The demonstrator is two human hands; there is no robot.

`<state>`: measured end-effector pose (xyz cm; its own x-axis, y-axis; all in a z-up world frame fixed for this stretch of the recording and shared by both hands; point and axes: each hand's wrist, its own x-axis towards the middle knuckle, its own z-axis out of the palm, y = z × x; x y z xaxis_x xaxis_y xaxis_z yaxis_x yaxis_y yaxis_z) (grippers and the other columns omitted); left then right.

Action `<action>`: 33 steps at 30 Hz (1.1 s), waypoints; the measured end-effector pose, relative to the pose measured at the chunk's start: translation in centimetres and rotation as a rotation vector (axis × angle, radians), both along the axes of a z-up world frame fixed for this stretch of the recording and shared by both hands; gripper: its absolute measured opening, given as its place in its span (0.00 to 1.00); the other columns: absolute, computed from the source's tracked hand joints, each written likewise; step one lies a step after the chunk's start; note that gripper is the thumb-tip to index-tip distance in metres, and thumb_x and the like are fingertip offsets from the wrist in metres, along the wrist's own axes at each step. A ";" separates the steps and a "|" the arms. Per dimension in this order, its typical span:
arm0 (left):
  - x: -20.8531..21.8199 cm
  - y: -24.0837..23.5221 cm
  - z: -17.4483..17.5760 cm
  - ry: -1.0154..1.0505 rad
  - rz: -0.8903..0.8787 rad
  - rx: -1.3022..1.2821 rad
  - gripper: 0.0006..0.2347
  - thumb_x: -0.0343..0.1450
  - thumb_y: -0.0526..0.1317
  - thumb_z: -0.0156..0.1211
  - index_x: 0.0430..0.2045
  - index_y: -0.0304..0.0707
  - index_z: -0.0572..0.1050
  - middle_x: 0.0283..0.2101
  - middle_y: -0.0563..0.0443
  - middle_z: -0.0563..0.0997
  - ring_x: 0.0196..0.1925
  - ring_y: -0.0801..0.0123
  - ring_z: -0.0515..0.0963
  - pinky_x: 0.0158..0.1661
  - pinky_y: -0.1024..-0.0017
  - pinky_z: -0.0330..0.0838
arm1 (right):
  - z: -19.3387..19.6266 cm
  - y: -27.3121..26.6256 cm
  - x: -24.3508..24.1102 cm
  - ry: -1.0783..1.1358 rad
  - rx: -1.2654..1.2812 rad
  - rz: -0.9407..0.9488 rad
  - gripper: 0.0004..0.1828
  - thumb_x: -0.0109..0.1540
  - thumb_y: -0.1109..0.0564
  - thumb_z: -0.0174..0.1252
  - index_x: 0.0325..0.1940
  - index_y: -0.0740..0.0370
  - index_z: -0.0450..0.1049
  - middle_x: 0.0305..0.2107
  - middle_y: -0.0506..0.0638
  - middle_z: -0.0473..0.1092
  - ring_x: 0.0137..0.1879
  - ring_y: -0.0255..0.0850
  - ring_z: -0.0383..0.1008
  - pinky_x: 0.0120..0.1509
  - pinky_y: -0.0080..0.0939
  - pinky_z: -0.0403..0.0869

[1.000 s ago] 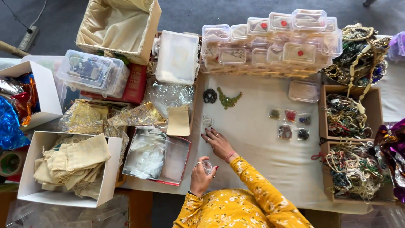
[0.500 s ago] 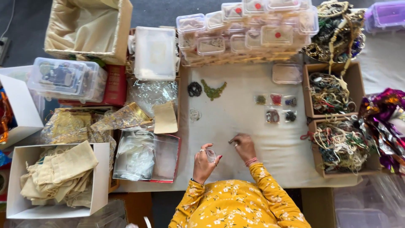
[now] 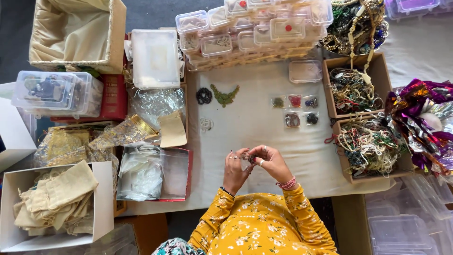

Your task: Sorting and packaging jewelry components into small plastic bags and boxes.

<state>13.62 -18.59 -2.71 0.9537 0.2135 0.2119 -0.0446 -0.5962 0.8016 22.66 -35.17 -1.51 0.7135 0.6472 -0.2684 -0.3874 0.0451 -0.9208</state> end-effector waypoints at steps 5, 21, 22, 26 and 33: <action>-0.4 -0.1 0.0 0.021 0.016 -0.017 0.24 0.64 0.39 0.71 0.55 0.38 0.70 0.52 0.48 0.79 0.55 0.51 0.77 0.65 0.49 0.60 | 3.3 0.8 -0.7 -0.032 -0.039 0.004 0.23 0.60 0.75 0.43 0.58 0.70 0.70 0.52 0.53 0.75 0.58 0.37 0.75 0.62 0.38 0.75; -0.2 -0.5 1.6 0.095 0.043 -0.140 0.28 0.63 0.40 0.74 0.57 0.40 0.69 0.41 0.47 0.81 0.43 0.56 0.81 0.47 0.61 0.73 | 9.0 2.2 -1.6 -0.556 -0.424 -0.036 0.21 0.55 0.64 0.69 0.52 0.69 0.75 0.41 0.54 0.78 0.48 0.39 0.78 0.49 0.38 0.77; -0.1 -0.5 2.3 0.096 0.040 -0.139 0.28 0.63 0.40 0.74 0.57 0.40 0.69 0.41 0.47 0.81 0.43 0.56 0.81 0.47 0.61 0.73 | 7.6 2.1 -1.7 -0.554 -0.425 -0.039 0.21 0.55 0.64 0.69 0.52 0.69 0.75 0.41 0.54 0.78 0.48 0.39 0.78 0.49 0.38 0.77; 0.1 -0.2 3.8 0.150 -0.010 -0.300 0.34 0.61 0.38 0.75 0.61 0.37 0.63 0.41 0.44 0.81 0.42 0.56 0.82 0.42 0.64 0.77 | 2.3 1.1 -1.6 -0.216 -0.334 -0.092 0.15 0.60 0.65 0.62 0.52 0.66 0.75 0.37 0.50 0.79 0.43 0.35 0.80 0.44 0.34 0.81; -0.8 0.2 -4.5 0.319 -0.106 -1.125 0.19 0.70 0.28 0.62 0.57 0.28 0.70 0.47 0.46 0.83 0.47 0.70 0.84 0.49 0.71 0.80 | -1.8 -0.9 -0.1 0.061 -0.083 -0.270 0.14 0.65 0.63 0.59 0.55 0.68 0.74 0.39 0.50 0.77 0.43 0.34 0.76 0.45 0.36 0.76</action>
